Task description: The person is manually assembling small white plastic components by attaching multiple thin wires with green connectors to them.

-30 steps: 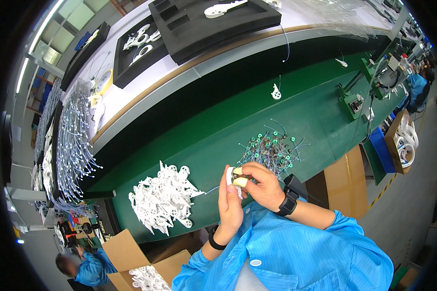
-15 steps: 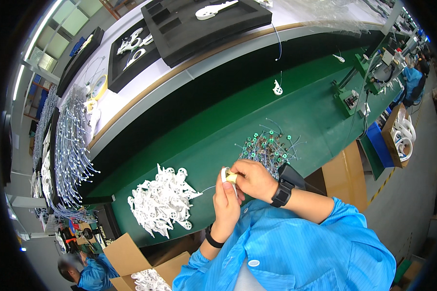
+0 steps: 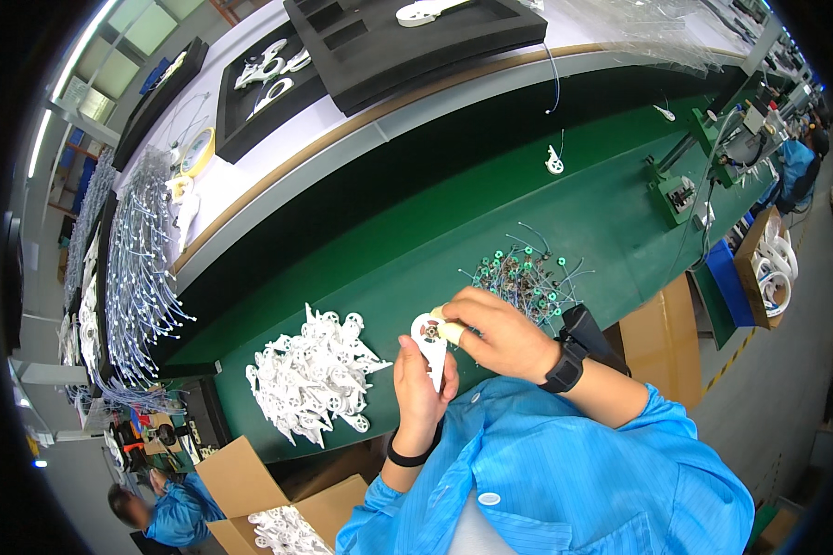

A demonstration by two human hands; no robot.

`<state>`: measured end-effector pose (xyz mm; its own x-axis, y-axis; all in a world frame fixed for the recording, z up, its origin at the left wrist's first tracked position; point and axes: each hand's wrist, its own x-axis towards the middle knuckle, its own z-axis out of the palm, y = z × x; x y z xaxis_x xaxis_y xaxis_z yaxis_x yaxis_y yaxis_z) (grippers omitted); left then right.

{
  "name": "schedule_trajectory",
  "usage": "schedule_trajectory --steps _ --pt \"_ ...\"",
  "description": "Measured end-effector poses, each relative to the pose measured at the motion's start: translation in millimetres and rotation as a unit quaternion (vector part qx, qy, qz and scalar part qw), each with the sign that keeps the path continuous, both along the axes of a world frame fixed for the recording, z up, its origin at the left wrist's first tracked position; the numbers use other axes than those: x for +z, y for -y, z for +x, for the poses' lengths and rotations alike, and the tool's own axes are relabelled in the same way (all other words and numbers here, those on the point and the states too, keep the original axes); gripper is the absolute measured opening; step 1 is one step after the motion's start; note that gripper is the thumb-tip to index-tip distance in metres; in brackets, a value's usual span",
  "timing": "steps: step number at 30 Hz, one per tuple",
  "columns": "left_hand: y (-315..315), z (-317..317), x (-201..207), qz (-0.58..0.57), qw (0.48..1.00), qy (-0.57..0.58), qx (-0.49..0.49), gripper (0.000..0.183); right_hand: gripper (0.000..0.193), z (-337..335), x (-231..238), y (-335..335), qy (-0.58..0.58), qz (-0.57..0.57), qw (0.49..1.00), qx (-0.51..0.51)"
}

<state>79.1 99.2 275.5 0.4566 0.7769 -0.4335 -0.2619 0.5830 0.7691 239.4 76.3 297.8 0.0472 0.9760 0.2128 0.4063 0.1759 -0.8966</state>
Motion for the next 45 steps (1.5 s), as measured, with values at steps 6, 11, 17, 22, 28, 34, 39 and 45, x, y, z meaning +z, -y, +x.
schedule_trajectory --steps 6,11,17,22,28,34,39,45 --pt "-0.2 -2.5 -13.5 0.042 0.998 -0.048 0.015 0.052 0.026 -18.6 -18.0 -9.8 0.074 0.018 0.996 0.035" --pt "-8.8 1.4 -39.2 0.079 0.988 -0.126 -0.03 0.046 0.025 -25.4 -62.5 -13.5 0.065 0.01 0.997 -0.029" --pt "-77.2 -2.0 -115.4 0.01 0.993 -0.097 -0.06 0.043 0.039 -26.9 -111.5 -0.2 -0.016 -0.102 0.984 -0.145" --pt "-206.0 -24.0 -187.2 -0.253 0.964 -0.077 -0.037 0.08 0.038 1.4 -143.7 56.8 -0.042 -0.27 0.945 -0.179" --pt "-183.3 -63.2 -166.3 -0.017 0.973 -0.228 -0.006 0.055 0.019 52.1 -191.7 102.9 -0.002 -0.278 0.899 -0.339" --pt "-129.0 -138.0 -172.6 0.03 0.955 -0.272 0.117 0.035 0.018 89.1 -204.6 45.3 0.096 -0.189 0.936 -0.28" --pt "-89.8 -181.1 -179.4 0.059 0.922 -0.357 0.139 0.036 0.025 85.5 -244.9 2.7 0.07 -0.267 0.889 -0.365" --pt "-66.2 -197.6 -188.2 0.187 0.86 -0.46 0.122 0.021 0.027 106.7 -287.8 -25.0 0.14 -0.247 0.901 -0.329"
